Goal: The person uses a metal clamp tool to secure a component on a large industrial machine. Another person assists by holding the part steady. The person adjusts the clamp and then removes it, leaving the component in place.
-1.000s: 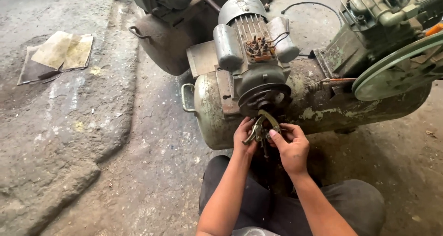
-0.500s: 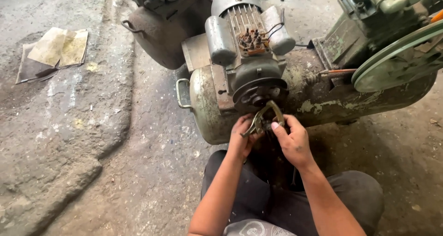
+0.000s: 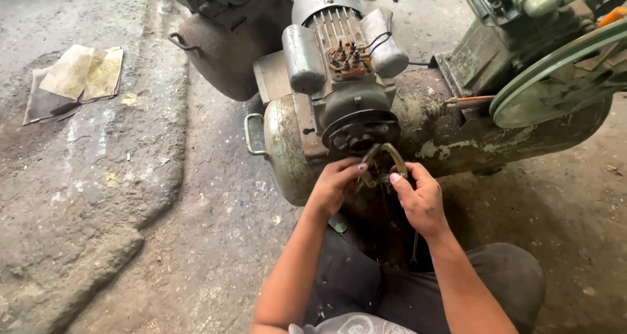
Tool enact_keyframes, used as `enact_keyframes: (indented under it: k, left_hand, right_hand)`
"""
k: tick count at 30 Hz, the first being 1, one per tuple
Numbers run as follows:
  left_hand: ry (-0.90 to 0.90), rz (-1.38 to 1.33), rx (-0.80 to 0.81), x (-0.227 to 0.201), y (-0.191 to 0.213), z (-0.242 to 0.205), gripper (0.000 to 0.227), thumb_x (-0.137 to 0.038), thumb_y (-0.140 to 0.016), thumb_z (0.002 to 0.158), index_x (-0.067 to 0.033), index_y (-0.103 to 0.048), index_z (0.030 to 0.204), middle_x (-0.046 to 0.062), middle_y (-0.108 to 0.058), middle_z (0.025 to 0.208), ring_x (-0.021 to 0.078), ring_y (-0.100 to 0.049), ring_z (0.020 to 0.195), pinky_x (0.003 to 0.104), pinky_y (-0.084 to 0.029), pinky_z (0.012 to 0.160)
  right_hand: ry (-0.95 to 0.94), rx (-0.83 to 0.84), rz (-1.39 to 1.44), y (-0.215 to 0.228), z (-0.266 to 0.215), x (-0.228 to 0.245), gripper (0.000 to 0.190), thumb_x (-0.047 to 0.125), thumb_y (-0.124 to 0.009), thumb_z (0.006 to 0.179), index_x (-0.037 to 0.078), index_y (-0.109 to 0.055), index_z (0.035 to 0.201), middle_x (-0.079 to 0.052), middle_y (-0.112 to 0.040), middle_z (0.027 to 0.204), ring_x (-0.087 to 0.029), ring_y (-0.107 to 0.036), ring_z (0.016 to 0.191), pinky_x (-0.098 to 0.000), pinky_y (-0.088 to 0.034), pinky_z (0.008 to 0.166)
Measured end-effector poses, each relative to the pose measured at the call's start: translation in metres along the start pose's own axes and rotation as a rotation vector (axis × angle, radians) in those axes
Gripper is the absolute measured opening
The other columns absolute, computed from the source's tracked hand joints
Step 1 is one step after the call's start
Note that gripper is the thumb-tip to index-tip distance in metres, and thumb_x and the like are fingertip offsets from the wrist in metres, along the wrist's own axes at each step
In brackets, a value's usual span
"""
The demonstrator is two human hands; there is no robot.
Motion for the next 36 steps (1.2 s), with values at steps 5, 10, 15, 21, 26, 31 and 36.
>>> enact_keyframes:
  k: [5,10,15,21,26,31,36]
  left_hand:
    - [-0.12,-0.213,-0.28,0.008,0.013,-0.029,0.023,-0.014,-0.083,0.087,0.0041,-0.074,0.097,0.012,-0.054,0.059,0.0182,-0.055,0.042,0.026,-0.044,0.039]
    - [-0.108,-0.126,-0.444,-0.026,0.021,-0.019,0.021,-0.018,-0.08,0.09,0.002,-0.077,0.094,0.011,-0.064,0.071,0.0153,-0.054,0.042,0.029,-0.05,0.035]
    - [-0.149,0.037,-0.637,-0.02,0.042,-0.008,0.027,-0.021,-0.088,0.079,0.0026,-0.075,0.078,0.012,-0.052,0.05,0.0216,-0.057,0.039,0.035,-0.049,0.033]
    - [-0.311,0.549,-0.592,-0.032,0.046,0.0,0.028,-0.028,-0.073,0.095,-0.0056,-0.079,0.08,0.017,-0.06,0.052,0.0184,-0.064,0.055,0.038,-0.047,0.049]
    - [-0.307,0.603,-0.481,-0.061,0.028,-0.018,0.019,-0.026,-0.069,0.097,-0.0119,-0.082,0.094,0.012,-0.062,0.051,0.0233,-0.066,0.051,0.034,-0.052,0.049]
    - [-0.236,0.108,-0.502,-0.031,0.038,-0.02,0.023,-0.024,-0.084,0.084,-0.0023,-0.079,0.092,0.014,-0.062,0.051,0.019,-0.064,0.048,0.028,-0.049,0.049]
    - [-0.261,0.141,-0.584,-0.062,0.028,-0.033,0.022,-0.02,-0.083,0.087,0.0001,-0.075,0.086,0.015,-0.063,0.052,0.0169,-0.061,0.044,0.028,-0.046,0.046]
  right_hand:
    - [-0.011,-0.053,0.053,0.007,0.006,0.018,0.02,0.019,-0.063,0.103,0.0,-0.067,0.108,-0.004,-0.046,0.048,-0.014,-0.048,0.042,-0.0287,-0.044,0.045]
    - [-0.066,-0.028,0.038,-0.008,0.015,0.03,0.022,0.017,-0.064,0.102,-0.003,-0.068,0.111,-0.007,-0.047,0.041,-0.016,-0.047,0.032,-0.028,-0.041,0.036]
    - [-0.094,-0.079,-0.009,-0.015,0.021,0.026,0.028,0.019,-0.06,0.107,-0.007,-0.063,0.118,-0.01,-0.054,0.048,-0.016,-0.053,0.034,-0.0276,-0.043,0.035]
    - [-0.005,-0.119,-0.259,-0.023,0.03,0.057,0.044,0.015,-0.062,0.104,-0.009,-0.051,0.139,-0.035,-0.066,0.118,-0.05,-0.064,0.114,-0.0609,-0.05,0.1]
    - [0.017,-0.07,-0.392,-0.021,0.032,0.044,0.036,0.022,-0.067,0.104,-0.002,-0.059,0.13,-0.032,-0.072,0.105,-0.046,-0.071,0.1,-0.0581,-0.059,0.082]
    - [-0.074,-0.042,-0.34,-0.018,0.027,0.025,0.037,0.026,-0.065,0.104,0.002,-0.061,0.133,-0.026,-0.075,0.098,-0.04,-0.073,0.094,-0.0547,-0.061,0.075]
    - [-0.204,-0.028,-0.159,-0.028,0.029,-0.013,0.039,0.024,-0.068,0.101,0.002,-0.059,0.132,-0.011,-0.069,0.077,-0.02,-0.065,0.054,-0.0361,-0.054,0.046]
Point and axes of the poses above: each hand's wrist, its own z-axis towards the middle knuckle, its own y-axis out of the back of the hand, x = y × z, the point moved 10 cm from there along z, towards the middle knuckle
